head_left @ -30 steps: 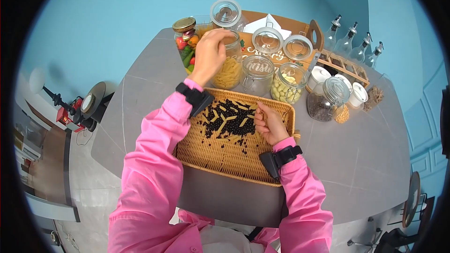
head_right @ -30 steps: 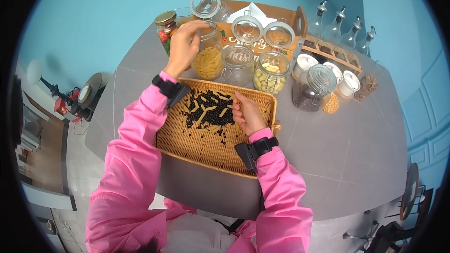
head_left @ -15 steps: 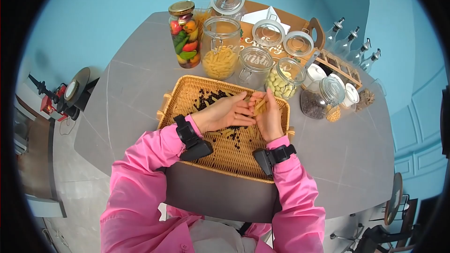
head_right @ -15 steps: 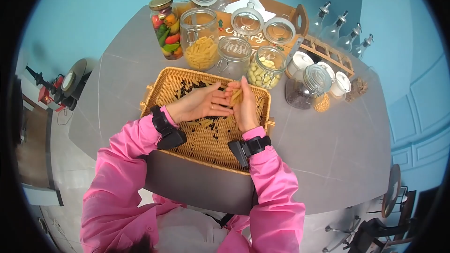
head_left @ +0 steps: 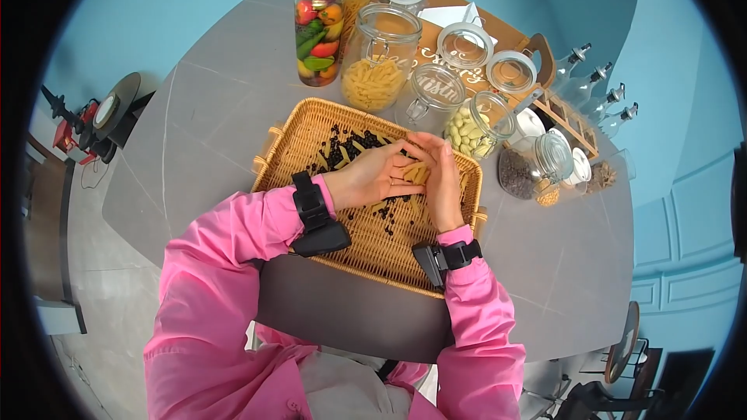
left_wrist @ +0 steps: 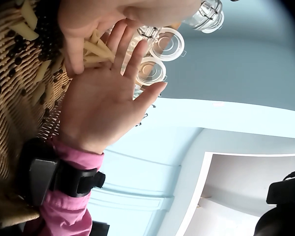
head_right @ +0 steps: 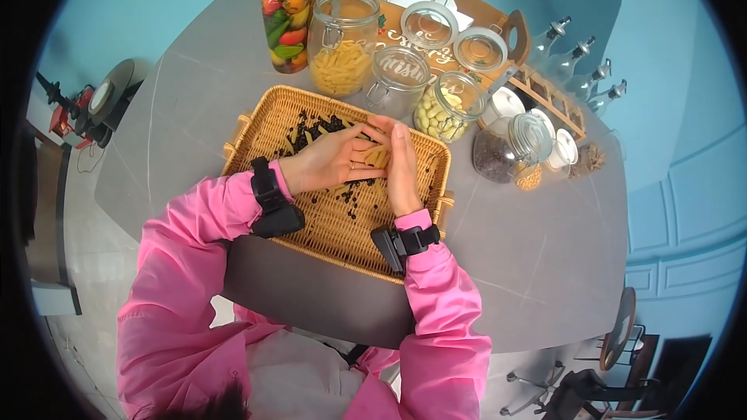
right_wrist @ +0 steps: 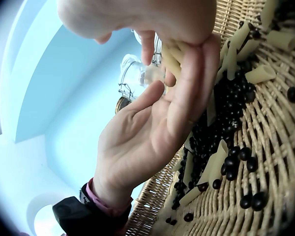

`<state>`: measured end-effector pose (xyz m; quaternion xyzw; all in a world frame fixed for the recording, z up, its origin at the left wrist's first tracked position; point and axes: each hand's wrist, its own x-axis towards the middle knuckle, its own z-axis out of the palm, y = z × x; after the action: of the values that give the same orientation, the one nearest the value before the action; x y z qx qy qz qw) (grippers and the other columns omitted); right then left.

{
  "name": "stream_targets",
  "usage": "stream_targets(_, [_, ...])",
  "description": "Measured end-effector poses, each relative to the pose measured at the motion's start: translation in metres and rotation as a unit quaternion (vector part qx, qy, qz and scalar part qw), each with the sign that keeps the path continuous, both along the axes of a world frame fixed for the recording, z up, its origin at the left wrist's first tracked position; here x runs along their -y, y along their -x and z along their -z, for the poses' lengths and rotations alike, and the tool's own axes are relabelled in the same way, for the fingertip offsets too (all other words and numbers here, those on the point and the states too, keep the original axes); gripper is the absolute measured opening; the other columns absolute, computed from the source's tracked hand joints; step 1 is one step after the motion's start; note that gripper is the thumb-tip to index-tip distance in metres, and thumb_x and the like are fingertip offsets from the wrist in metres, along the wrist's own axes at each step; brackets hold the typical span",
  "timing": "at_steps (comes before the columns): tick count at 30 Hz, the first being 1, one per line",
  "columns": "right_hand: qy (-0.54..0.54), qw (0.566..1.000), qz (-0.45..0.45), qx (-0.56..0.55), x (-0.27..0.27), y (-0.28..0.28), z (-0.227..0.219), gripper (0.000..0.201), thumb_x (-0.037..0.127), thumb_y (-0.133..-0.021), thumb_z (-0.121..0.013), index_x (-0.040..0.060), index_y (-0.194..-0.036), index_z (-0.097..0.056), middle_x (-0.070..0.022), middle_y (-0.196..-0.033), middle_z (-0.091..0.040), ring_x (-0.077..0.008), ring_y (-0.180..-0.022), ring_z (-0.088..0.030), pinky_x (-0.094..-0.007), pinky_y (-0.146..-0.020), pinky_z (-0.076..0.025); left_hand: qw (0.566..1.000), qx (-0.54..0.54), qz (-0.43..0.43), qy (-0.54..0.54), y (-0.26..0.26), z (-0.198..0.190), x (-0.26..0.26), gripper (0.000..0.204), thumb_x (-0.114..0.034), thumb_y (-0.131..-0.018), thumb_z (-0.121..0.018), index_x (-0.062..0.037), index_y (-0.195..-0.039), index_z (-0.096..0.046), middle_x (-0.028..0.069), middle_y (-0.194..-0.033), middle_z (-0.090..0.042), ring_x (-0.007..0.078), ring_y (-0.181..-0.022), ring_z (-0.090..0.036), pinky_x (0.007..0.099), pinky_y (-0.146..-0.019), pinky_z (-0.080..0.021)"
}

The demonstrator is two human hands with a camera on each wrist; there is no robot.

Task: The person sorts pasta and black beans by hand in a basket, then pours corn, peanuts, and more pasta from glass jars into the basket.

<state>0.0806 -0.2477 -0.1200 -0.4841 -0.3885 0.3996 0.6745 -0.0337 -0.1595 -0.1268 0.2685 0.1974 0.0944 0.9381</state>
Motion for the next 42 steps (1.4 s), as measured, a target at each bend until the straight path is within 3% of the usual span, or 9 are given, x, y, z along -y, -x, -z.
stream_targets(15, [-0.01,0.993,-0.015,0.118,0.003,-0.004,0.001,0.064,0.052,-0.097,-0.021,-0.0019,-0.127,-0.04,-0.0205,-0.131,-0.047,-0.0267,-0.126,-0.041,-0.0387,-0.108,-0.025,1.0,-0.016,-0.011,-0.003,0.0,0.002,0.001,0.034,-0.023,-0.099,-0.037,0.005,-0.117,-0.046,0.0147,-0.113,-0.054,0.0271,-0.111,-0.053,0.0423,-0.104,-0.04])
stream_targets(23, [-0.015,0.995,0.069,0.066,0.003,-0.013,0.004,0.06,0.048,-0.099,-0.024,-0.0028,-0.12,-0.049,-0.0182,-0.12,-0.056,-0.0237,-0.116,-0.048,-0.0357,-0.103,-0.032,1.0,0.012,-0.017,0.012,0.003,-0.002,-0.003,0.031,-0.02,-0.096,-0.046,0.0049,-0.115,-0.049,0.0143,-0.111,-0.056,0.0258,-0.104,-0.057,0.0385,-0.097,-0.045])
stream_targets(29, [0.011,0.989,0.138,0.05,0.003,-0.015,0.006,0.053,0.041,-0.1,-0.03,-0.003,-0.111,-0.056,-0.0131,-0.104,-0.063,-0.0186,-0.098,-0.056,-0.0315,-0.093,-0.041,0.996,0.006,0.003,-0.086,0.01,-0.001,-0.012,0.028,-0.02,-0.095,-0.05,-0.0002,-0.114,-0.051,0.007,-0.095,-0.061,0.0165,-0.084,-0.059,0.026,-0.074,-0.049])
stream_targets(31, [0.009,0.989,0.143,0.046,0.002,-0.014,0.006,0.051,0.04,-0.1,-0.031,-0.0032,-0.109,-0.057,-0.0123,-0.101,-0.064,-0.0181,-0.095,-0.057,-0.0309,-0.09,-0.042,0.989,-0.059,-0.018,-0.135,0.011,-0.007,-0.01,0.022,-0.022,-0.095,-0.05,-0.0032,-0.107,-0.052,0.0019,-0.082,-0.055,0.0085,-0.064,-0.05,0.0188,-0.054,-0.042])
stream_targets(35, [0.023,0.988,0.135,0.071,0.002,-0.013,0.005,0.047,0.037,-0.1,-0.033,-0.003,-0.105,-0.058,-0.0111,-0.096,-0.064,-0.0177,-0.091,-0.057,-0.0308,-0.087,-0.043,0.975,-0.079,-0.004,-0.208,0.015,-0.02,-0.008,0.016,-0.023,-0.096,-0.048,-0.0071,-0.095,-0.048,-0.0032,-0.069,-0.041,0.0028,-0.046,-0.028,0.0183,-0.036,-0.021])
stream_targets(36, [0.033,0.987,0.131,0.091,0.002,-0.012,0.005,0.047,0.037,-0.1,-0.033,-0.0029,-0.104,-0.059,-0.0106,-0.095,-0.063,-0.0174,-0.09,-0.057,-0.0308,-0.087,-0.043,0.972,-0.085,-0.002,-0.218,0.016,-0.026,-0.011,0.016,-0.023,-0.096,-0.048,-0.0071,-0.095,-0.048,-0.0032,-0.069,-0.041,0.0028,-0.046,-0.028,0.0183,-0.036,-0.021])
stream_targets(39, [0.052,0.983,0.121,0.126,0.005,-0.009,0.006,0.036,0.031,-0.096,-0.044,-0.0012,-0.101,-0.06,-0.0104,-0.094,-0.064,-0.0177,-0.091,-0.058,-0.0303,-0.084,-0.043,0.927,-0.095,-0.046,-0.361,0.014,-0.051,-0.018,0.012,-0.02,-0.097,-0.045,-0.0085,-0.095,-0.05,-0.003,-0.068,-0.043,0.0036,-0.042,-0.029,0.0205,-0.035,-0.018])
stream_targets(40, [0.076,0.977,0.107,0.17,0.006,-0.008,0.007,0.03,0.027,-0.094,-0.049,-0.0003,-0.101,-0.06,-0.0094,-0.095,-0.064,-0.0186,-0.091,-0.058,-0.0306,-0.083,-0.043,0.895,-0.114,-0.059,-0.427,0.015,-0.064,-0.025,0.012,-0.02,-0.096,-0.047,-0.0087,-0.094,-0.051,-0.003,-0.068,-0.043,0.0045,-0.049,-0.034,0.02,-0.041,-0.025])
stream_targets(42, [0.098,0.968,0.095,0.209,0.008,-0.006,0.009,0.025,0.024,-0.092,-0.055,0.0007,-0.1,-0.061,-0.0084,-0.095,-0.064,-0.0195,-0.092,-0.058,-0.0309,-0.082,-0.044,0.728,-0.085,-0.183,-0.655,0.003,-0.082,-0.049,0.016,-0.019,-0.095,-0.046,-0.0051,-0.089,-0.052,0.002,-0.073,-0.052,0.0128,-0.073,-0.048,0.0271,-0.067,-0.041])
